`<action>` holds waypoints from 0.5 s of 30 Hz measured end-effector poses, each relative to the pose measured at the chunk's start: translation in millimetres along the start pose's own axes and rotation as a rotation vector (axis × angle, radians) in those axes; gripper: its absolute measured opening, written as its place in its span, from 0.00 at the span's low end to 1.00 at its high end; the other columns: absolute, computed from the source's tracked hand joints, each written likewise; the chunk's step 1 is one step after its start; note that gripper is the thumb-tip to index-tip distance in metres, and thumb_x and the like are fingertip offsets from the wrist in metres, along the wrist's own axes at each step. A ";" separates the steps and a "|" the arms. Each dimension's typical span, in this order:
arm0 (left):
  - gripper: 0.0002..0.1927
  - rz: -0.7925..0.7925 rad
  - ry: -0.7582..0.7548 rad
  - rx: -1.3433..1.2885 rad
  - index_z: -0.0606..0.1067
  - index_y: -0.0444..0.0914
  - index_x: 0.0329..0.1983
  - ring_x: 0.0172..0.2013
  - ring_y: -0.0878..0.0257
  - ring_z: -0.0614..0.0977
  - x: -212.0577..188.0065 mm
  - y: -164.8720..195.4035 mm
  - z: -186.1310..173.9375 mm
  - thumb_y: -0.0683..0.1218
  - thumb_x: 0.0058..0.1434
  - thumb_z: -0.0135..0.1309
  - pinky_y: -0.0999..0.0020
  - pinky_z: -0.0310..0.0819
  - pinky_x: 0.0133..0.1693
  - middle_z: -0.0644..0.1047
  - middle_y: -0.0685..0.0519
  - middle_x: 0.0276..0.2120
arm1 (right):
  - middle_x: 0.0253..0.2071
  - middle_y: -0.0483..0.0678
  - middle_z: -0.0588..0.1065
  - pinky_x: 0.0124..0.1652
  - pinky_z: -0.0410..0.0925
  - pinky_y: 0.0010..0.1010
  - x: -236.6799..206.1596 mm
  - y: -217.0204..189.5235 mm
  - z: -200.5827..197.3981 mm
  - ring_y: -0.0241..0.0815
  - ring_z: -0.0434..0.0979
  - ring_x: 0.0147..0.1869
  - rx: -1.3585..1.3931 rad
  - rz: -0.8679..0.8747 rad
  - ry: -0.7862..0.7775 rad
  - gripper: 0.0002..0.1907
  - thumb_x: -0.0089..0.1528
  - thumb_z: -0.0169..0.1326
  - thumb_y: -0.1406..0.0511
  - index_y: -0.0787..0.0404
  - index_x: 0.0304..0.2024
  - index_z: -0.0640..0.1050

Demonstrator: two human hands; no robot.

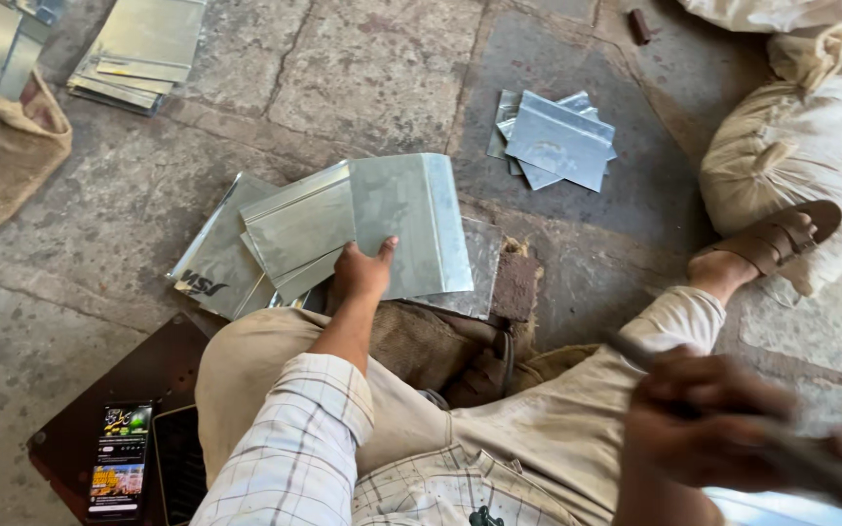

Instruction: The person uses a hammer to flatten and straighten multiple rectangular metal sheets on a stone floor, handling them one at a time and placing them into a pile.

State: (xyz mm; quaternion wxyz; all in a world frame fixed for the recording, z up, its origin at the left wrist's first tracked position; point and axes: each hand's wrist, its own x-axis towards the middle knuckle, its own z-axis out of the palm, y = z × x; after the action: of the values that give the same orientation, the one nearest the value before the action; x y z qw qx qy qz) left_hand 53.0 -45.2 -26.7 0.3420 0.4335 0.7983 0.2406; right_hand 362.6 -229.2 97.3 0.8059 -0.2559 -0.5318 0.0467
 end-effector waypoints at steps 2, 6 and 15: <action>0.43 -0.024 -0.041 0.024 0.73 0.31 0.56 0.54 0.40 0.80 2.3 -1.3 0.3 0.71 0.55 0.61 0.48 0.74 0.54 0.78 0.37 0.52 | 0.32 0.47 0.74 0.32 0.70 0.29 -48.7 17.9 7.7 0.37 0.73 0.32 -0.143 0.195 -0.123 0.08 0.65 0.56 0.69 0.63 0.47 0.76; 0.44 -0.076 -0.112 0.056 0.71 0.32 0.60 0.55 0.40 0.79 1.7 -1.5 -1.4 0.71 0.58 0.57 0.48 0.74 0.55 0.77 0.37 0.55 | 0.31 0.48 0.74 0.33 0.70 0.29 -121.7 53.8 23.6 0.38 0.72 0.34 -0.740 0.730 -0.675 0.07 0.64 0.57 0.70 0.64 0.45 0.76; 0.43 -0.028 -0.075 0.079 0.71 0.33 0.60 0.55 0.41 0.79 -1.1 -3.6 5.8 0.72 0.57 0.58 0.48 0.74 0.54 0.77 0.37 0.54 | 0.48 0.52 0.75 0.41 0.72 0.27 22.5 30.7 17.1 0.37 0.74 0.45 -0.392 0.216 -0.317 0.16 0.71 0.52 0.73 0.67 0.61 0.71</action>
State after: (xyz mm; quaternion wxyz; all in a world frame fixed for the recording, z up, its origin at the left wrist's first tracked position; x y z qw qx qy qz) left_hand 55.9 -47.4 -32.6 0.3575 0.4441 0.7997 0.1880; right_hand 363.3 -188.6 107.1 0.6379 -0.4518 -0.6199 0.0683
